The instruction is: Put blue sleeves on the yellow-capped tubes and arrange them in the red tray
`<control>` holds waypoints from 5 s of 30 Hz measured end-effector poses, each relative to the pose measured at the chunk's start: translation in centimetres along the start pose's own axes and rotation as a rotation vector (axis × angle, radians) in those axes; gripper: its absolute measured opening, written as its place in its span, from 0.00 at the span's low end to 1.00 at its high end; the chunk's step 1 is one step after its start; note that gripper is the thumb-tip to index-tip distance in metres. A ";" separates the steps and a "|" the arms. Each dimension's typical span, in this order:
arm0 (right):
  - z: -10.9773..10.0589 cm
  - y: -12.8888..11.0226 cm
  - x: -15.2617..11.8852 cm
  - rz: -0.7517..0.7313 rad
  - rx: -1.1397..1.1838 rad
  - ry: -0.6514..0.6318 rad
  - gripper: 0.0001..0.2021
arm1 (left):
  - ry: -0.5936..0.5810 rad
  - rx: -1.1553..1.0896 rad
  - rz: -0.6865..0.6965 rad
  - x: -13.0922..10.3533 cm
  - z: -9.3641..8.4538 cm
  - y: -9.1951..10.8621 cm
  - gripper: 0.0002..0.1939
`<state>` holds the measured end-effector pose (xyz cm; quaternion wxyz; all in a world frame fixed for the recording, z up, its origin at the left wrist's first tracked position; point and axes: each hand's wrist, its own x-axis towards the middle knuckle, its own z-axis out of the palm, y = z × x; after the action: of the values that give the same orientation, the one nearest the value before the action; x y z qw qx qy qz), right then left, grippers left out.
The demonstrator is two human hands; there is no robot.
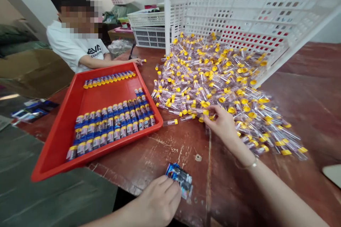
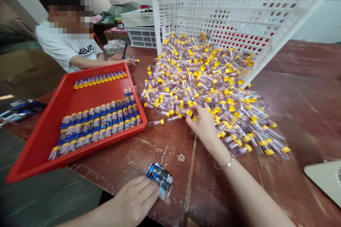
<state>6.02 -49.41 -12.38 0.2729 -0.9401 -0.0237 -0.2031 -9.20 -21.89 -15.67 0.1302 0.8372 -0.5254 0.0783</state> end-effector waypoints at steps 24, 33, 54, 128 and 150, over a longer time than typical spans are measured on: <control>-6.8 -3.5 -14.8 -0.323 0.373 -0.353 0.21 | -0.145 -0.924 -0.962 4.4 -3.7 -2.5 0.04; -6.5 -2.9 -14.3 -0.160 0.486 -0.352 0.17 | -0.227 -0.962 -0.968 4.3 -4.2 -2.8 0.08; -3.7 -5.4 -16.0 0.598 1.021 -0.323 0.15 | -0.153 -1.189 -0.937 4.2 -5.1 -1.9 0.14; -1.0 -8.9 -17.4 0.937 1.696 -0.700 0.20 | -0.155 -1.380 -0.977 6.6 -4.5 0.7 0.20; 4.2 0.6 -2.5 -0.275 -0.047 -0.329 0.18 | 0.306 -0.299 -1.308 6.0 -14.1 -28.8 0.11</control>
<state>5.33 -47.56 -16.86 0.2133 -0.9545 -0.1913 -0.0829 19.37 -10.89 -4.47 0.3375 0.9348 0.1071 0.0275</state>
